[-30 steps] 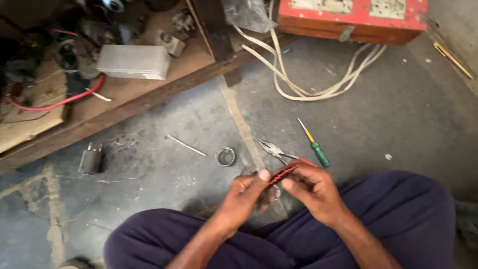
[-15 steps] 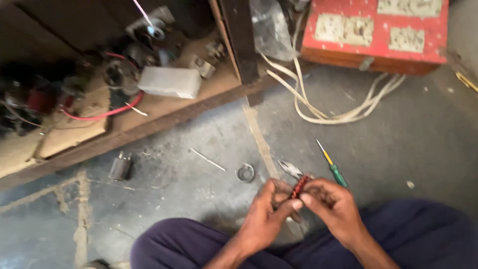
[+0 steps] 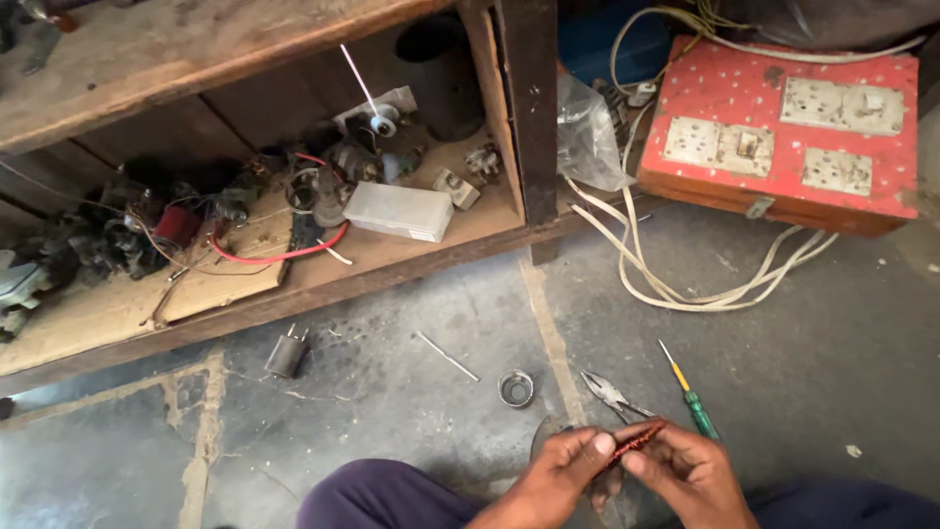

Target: The person sits on the floor and unwinds a copper wire coil from a blue plastic bobbin using both hands. They then use pliers to cut the wire and continue to unwind the remaining wire from the bobbin.

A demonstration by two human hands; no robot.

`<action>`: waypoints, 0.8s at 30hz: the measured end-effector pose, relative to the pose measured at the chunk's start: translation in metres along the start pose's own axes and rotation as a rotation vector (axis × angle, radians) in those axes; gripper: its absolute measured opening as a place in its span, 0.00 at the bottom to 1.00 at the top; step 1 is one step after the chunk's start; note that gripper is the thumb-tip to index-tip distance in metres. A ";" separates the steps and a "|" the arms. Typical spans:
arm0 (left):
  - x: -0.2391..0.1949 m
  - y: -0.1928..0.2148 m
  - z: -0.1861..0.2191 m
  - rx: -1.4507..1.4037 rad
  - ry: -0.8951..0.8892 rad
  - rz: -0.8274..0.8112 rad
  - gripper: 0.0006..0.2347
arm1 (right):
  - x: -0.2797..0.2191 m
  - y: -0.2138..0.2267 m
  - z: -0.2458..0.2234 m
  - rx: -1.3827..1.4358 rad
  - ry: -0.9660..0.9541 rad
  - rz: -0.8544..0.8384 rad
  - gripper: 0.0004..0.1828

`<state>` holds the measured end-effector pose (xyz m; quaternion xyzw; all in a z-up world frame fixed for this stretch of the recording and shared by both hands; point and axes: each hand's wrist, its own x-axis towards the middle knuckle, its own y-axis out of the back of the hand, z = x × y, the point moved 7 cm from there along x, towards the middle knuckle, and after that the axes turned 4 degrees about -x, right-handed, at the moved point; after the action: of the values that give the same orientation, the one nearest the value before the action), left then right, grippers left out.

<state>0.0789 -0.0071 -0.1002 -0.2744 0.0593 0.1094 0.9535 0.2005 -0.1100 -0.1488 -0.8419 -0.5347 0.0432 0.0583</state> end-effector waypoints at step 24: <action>-0.006 -0.001 0.012 0.128 0.064 0.208 0.09 | -0.011 0.006 -0.029 -0.018 -0.130 0.284 0.13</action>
<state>0.0737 -0.0027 -0.0880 -0.2087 0.1248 0.1949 0.9502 0.2051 -0.1236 -0.1209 -0.9050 -0.4132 0.1004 0.0094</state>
